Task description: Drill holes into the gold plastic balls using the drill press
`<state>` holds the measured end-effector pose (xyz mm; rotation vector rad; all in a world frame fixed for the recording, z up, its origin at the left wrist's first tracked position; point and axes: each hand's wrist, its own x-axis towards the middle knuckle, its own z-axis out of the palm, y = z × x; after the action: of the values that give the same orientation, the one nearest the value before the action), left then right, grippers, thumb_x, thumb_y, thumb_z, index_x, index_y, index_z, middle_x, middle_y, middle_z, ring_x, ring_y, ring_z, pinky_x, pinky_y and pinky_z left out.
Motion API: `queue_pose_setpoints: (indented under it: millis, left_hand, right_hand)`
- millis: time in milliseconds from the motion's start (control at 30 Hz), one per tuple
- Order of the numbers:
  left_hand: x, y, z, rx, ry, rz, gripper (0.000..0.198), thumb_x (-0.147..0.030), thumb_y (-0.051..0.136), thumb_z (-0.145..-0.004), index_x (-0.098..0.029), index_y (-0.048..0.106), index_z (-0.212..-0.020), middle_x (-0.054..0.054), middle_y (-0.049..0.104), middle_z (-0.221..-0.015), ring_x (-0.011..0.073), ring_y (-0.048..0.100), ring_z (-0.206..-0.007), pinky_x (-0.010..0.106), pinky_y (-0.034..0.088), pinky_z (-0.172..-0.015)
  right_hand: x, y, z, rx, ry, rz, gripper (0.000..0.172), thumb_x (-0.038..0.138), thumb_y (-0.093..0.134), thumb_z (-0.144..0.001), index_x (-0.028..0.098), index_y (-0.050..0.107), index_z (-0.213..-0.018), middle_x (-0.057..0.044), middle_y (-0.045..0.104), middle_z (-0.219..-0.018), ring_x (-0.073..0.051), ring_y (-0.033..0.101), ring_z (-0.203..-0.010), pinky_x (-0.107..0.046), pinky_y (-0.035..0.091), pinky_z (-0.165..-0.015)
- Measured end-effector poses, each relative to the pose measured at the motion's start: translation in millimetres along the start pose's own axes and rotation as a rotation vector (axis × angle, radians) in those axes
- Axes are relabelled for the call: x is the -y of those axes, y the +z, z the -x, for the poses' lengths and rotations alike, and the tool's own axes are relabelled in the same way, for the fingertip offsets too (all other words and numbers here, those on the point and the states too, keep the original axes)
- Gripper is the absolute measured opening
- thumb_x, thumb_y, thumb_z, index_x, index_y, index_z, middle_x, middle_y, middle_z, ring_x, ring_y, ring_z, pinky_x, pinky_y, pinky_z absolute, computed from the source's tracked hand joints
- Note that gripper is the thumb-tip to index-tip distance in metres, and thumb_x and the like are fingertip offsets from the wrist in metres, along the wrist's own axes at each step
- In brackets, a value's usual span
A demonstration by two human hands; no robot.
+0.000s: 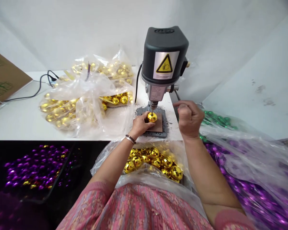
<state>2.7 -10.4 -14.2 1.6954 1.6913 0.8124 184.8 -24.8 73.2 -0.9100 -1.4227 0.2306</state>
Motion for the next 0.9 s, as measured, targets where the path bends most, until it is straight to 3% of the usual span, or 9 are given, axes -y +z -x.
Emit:
queue_pose_setpoints:
  millis: [67,167,300,400,500,633,700,800,900]
  left_hand:
    - [-0.5,2.0,-1.2,-0.005,0.003,0.004,0.07,-0.031,0.084,-0.067,-0.025,0.066,-0.134,0.003,0.077,-0.103,0.0256,0.068,-0.1,0.035,0.052,-0.092]
    - [-3.4,3.6,1.3,-0.03,0.007,0.02,0.065,-0.028,0.083,-0.069,-0.024,0.065,-0.131,0.003,0.076,-0.105,0.0247,0.068,-0.1,0.036,0.053,-0.092]
    - [-4.9,-7.7,24.4,-0.031,0.061,0.04,0.059,-0.028,0.078,-0.073,-0.02,0.064,-0.13,0.005,0.075,-0.109,0.0226,0.067,-0.1,0.034,0.053,-0.092]
    - [2.7,-24.3,57.0,0.143,0.143,0.028,0.067,-0.03,0.08,-0.072,-0.017,0.061,-0.135,0.008,0.073,-0.117,0.0213,0.067,-0.101,0.032,0.053,-0.092]
    - [18.0,-35.2,95.0,0.3,0.147,0.014,0.073,-0.037,0.08,-0.075,-0.017,0.057,-0.142,0.011,0.072,-0.124,0.0175,0.067,-0.091,0.031,0.055,-0.087]
    - [45.8,-34.2,148.7,0.274,0.179,-0.008,0.043,-0.042,0.064,-0.091,-0.018,0.068,-0.127,0.011,0.074,-0.119,0.0183,0.069,-0.094,0.035,0.056,-0.093]
    - [62.3,-31.0,177.4,0.388,0.215,0.017,0.036,-0.043,0.06,-0.095,-0.02,0.071,-0.12,0.01,0.075,-0.118,0.0211,0.07,-0.106,0.038,0.054,-0.1]
    - [88.1,-24.2,218.6,0.57,0.229,-0.022,0.053,-0.047,0.07,-0.087,-0.022,0.065,-0.134,0.013,0.066,-0.139,0.0274,0.061,-0.13,0.045,0.048,-0.112]
    - [107.6,-11.1,247.6,0.515,0.17,-0.151,0.082,-0.043,0.081,-0.078,-0.022,0.05,-0.151,0.018,0.043,-0.161,0.0334,0.042,-0.149,0.051,0.04,-0.121]
  right_hand:
    - [10.3,-1.5,-23.7,0.029,0.022,-0.02,0.029,0.028,0.05,-0.088,0.016,0.069,-0.07,0.001,0.059,-0.063,-0.007,0.052,-0.059,-0.023,0.041,-0.06]
    - [24.6,0.5,-64.5,0.049,0.196,-0.049,0.037,0.034,0.044,-0.093,0.014,0.061,-0.066,0.002,0.053,-0.059,-0.005,0.047,-0.057,-0.023,0.04,-0.059]
    - [36.0,6.9,-95.8,0.034,0.357,-0.082,0.036,0.033,0.045,-0.091,0.015,0.052,-0.061,0.003,0.053,-0.052,-0.004,0.042,-0.047,-0.021,0.036,-0.052]
    - [39.6,9.7,-99.3,0.033,0.379,-0.101,0.035,0.026,0.041,-0.092,0.017,0.046,-0.059,0.005,0.046,-0.043,-0.003,0.042,-0.042,-0.018,0.036,-0.05]
    - [40.7,11.1,-98.7,0.025,0.38,-0.067,0.038,0.023,0.036,-0.095,0.017,0.044,-0.058,0.003,0.052,-0.05,-0.001,0.048,-0.05,-0.014,0.039,-0.054]
    - [43.6,9.6,-100.3,0.048,0.379,0.029,0.044,0.027,0.03,-0.096,0.013,0.047,-0.057,0.001,0.056,-0.055,0.0,0.055,-0.06,-0.01,0.04,-0.062]
    - [47.2,7.2,-101.2,0.071,0.399,0.08,0.041,0.029,0.029,-0.094,0.014,0.044,-0.059,0.003,0.056,-0.058,0.002,0.053,-0.061,-0.01,0.038,-0.064]
    - [53.2,3.9,-101.9,0.113,0.426,0.146,0.034,0.029,0.024,-0.09,0.016,0.038,-0.061,0.004,0.06,-0.063,0.003,0.054,-0.062,-0.013,0.035,-0.065]
    - [56.3,3.6,-101.6,0.127,0.425,0.199,0.034,0.031,0.017,-0.086,0.016,0.038,-0.063,0.001,0.062,-0.068,0.0,0.06,-0.067,-0.016,0.033,-0.064]
